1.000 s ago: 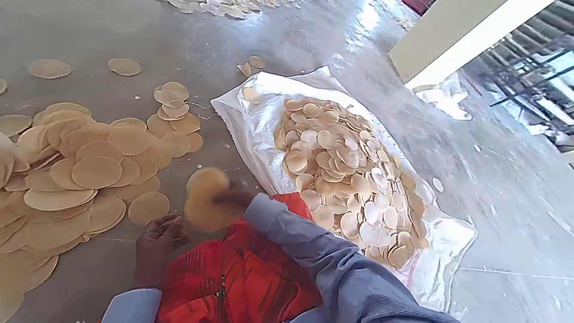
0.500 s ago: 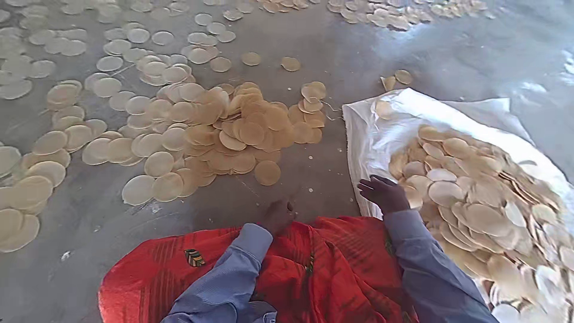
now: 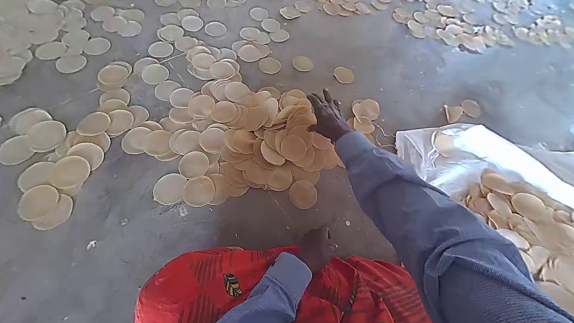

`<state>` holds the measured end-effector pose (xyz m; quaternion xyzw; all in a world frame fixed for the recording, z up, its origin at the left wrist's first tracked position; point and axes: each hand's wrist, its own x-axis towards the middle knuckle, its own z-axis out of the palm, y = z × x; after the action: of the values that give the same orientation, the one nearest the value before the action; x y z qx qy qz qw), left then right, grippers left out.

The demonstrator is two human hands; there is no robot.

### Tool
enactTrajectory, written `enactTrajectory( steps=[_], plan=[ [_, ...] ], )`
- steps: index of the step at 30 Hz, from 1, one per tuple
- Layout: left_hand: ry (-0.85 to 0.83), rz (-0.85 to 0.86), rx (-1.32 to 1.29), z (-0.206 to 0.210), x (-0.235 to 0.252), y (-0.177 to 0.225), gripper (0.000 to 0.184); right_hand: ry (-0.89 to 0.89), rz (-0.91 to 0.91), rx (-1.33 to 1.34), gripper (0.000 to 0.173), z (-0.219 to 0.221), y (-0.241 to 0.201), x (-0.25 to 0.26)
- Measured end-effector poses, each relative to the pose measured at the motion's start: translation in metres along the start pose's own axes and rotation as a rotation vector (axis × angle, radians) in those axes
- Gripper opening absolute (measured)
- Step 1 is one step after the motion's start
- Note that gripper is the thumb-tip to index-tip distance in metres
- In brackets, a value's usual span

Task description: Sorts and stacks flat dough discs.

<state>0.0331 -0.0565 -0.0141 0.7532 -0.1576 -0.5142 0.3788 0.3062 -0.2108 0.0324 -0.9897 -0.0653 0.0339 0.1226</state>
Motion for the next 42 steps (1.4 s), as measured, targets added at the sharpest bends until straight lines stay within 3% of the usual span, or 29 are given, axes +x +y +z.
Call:
enactTrajectory(
  steps=[2,5,10,14,18,21,23,27,30,34,37,42],
  plan=[
    [0.010,-0.001,-0.042,-0.001,0.003,0.000,0.041,-0.039,-0.118,-0.152,0.096,0.001,-0.010,0.037],
    [0.031,-0.012,-0.103,-0.003,0.002,-0.003,0.042,-0.193,-0.158,-0.299,0.078,0.017,-0.018,0.073],
    [0.075,-0.030,-0.182,-0.005,0.004,-0.005,0.039,-0.374,-0.137,-0.304,0.045,0.023,-0.017,0.068],
    [0.114,-0.018,-0.225,-0.004,0.004,-0.005,0.037,-0.355,-0.102,-0.249,0.034,0.017,-0.017,0.015],
    [0.205,0.003,-0.304,-0.006,0.003,-0.007,0.034,-0.335,-0.052,-0.246,0.026,0.016,-0.015,-0.069],
    [0.225,-0.032,-0.305,-0.008,0.000,-0.006,0.036,-0.330,0.082,-0.194,0.023,0.012,-0.003,-0.135],
    [0.228,-0.039,-0.288,-0.006,0.000,-0.007,0.034,-0.235,0.264,-0.015,0.029,0.006,0.017,-0.174],
    [0.231,-0.013,-0.275,-0.004,0.002,-0.010,0.035,0.111,0.724,0.644,0.039,-0.001,0.068,-0.242],
    [0.267,-0.007,-0.263,-0.003,0.006,-0.013,0.034,0.305,0.919,1.064,0.051,-0.002,0.078,-0.284],
    [0.317,-0.010,-0.267,-0.003,0.007,-0.018,0.034,0.469,1.005,1.466,0.038,-0.012,0.072,-0.325],
    [0.339,0.004,-0.299,-0.003,0.000,-0.017,0.035,0.622,0.979,1.585,0.037,-0.033,0.086,-0.363],
    [0.355,0.019,-0.271,-0.004,0.002,-0.030,0.039,1.155,0.995,1.541,0.036,-0.088,0.159,-0.471]
  ],
)
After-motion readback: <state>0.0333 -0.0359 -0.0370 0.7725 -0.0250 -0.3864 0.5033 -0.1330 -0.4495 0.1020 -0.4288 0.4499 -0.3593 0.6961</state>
